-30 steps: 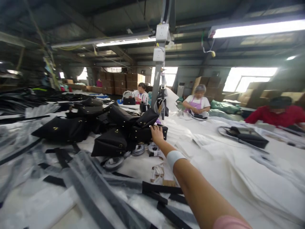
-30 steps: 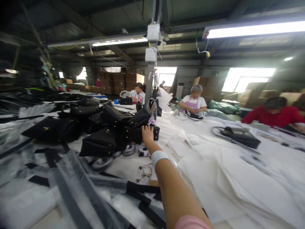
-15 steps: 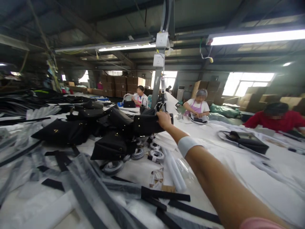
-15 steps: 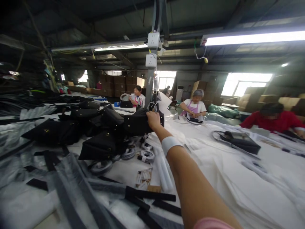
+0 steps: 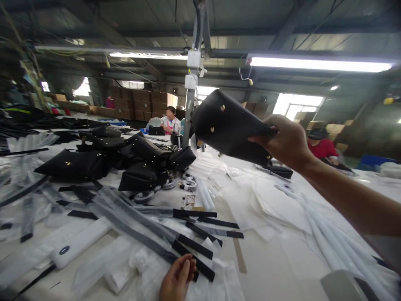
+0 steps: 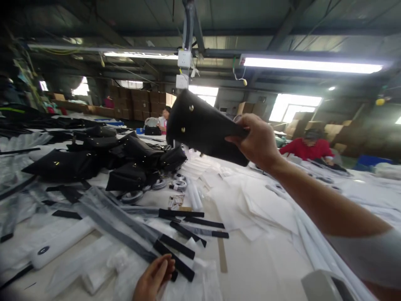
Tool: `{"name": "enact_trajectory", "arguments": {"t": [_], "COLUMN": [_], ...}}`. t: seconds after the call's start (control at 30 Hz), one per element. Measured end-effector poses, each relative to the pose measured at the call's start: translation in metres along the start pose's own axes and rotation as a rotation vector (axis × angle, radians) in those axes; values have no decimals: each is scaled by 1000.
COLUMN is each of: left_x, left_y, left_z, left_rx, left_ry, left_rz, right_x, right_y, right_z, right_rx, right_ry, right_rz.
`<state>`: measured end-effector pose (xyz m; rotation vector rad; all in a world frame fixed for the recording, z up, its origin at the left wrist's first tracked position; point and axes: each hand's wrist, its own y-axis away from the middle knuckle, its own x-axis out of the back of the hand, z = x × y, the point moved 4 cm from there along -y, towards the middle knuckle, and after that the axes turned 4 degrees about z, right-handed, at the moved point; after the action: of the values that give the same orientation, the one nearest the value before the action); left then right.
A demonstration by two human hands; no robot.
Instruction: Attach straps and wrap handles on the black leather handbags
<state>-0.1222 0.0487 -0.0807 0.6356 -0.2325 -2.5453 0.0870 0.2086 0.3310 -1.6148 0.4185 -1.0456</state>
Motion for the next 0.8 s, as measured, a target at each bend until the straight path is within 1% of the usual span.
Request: {"name": "enact_trajectory", "arguments": {"t": [0.03,0.07,0.13,0.17,0.2,0.27,0.33,0.37,0.4,0.47,0.5,0.53,0.57,0.63,0.67,0.7,0.73,0.77,0.8], "left_x": [-2,-4,-13,-20,-30,-52,-74,-83,-90,-98,-101,-102,-103,-103,-101,-98,-95,-90,-84], "left_y": [3,8,20,26,33,48,61,66,69,72,73,74,75,78,78,79,78,76,73], "left_z": [5,11,26,33,40,50,56,56,55,49,46,43,42,45,47,50,52,53,53], "left_rx": [40,67,99,119,156,269,392,442,482,524,525,510,476,366,303,243,191,151,126], "left_ry": [51,94,166,199,229,295,355,370,369,322,290,262,244,220,205,185,164,144,127], "left_rz": [-9,-14,-34,-68,-131,-312,-462,-493,-481,-379,-317,-261,-218,-165,-139,-109,-81,-54,-31], "right_x": [19,34,54,61,67,73,77,79,81,87,90,94,98,107,108,106,102,99,96], "right_y": [23,48,102,130,157,205,244,259,272,293,303,313,325,357,377,398,418,436,448], "right_z": [-3,-6,-11,-14,-17,-21,-23,-23,-23,-18,-14,-8,0,14,19,19,18,15,12], "right_rx": [46,89,153,194,230,253,265,268,271,256,216,133,6,-331,-487,-588,-660,-699,-716], "right_ry": [4,6,-45,-82,-114,-175,-245,-277,-303,-325,-317,-291,-251,-160,-129,-132,-139,-137,-132], "right_rz": [7,-25,-124,-180,-199,-236,-271,-277,-280,-302,-319,-324,-323,-353,-426,-601,-788,-963,-1109]}}
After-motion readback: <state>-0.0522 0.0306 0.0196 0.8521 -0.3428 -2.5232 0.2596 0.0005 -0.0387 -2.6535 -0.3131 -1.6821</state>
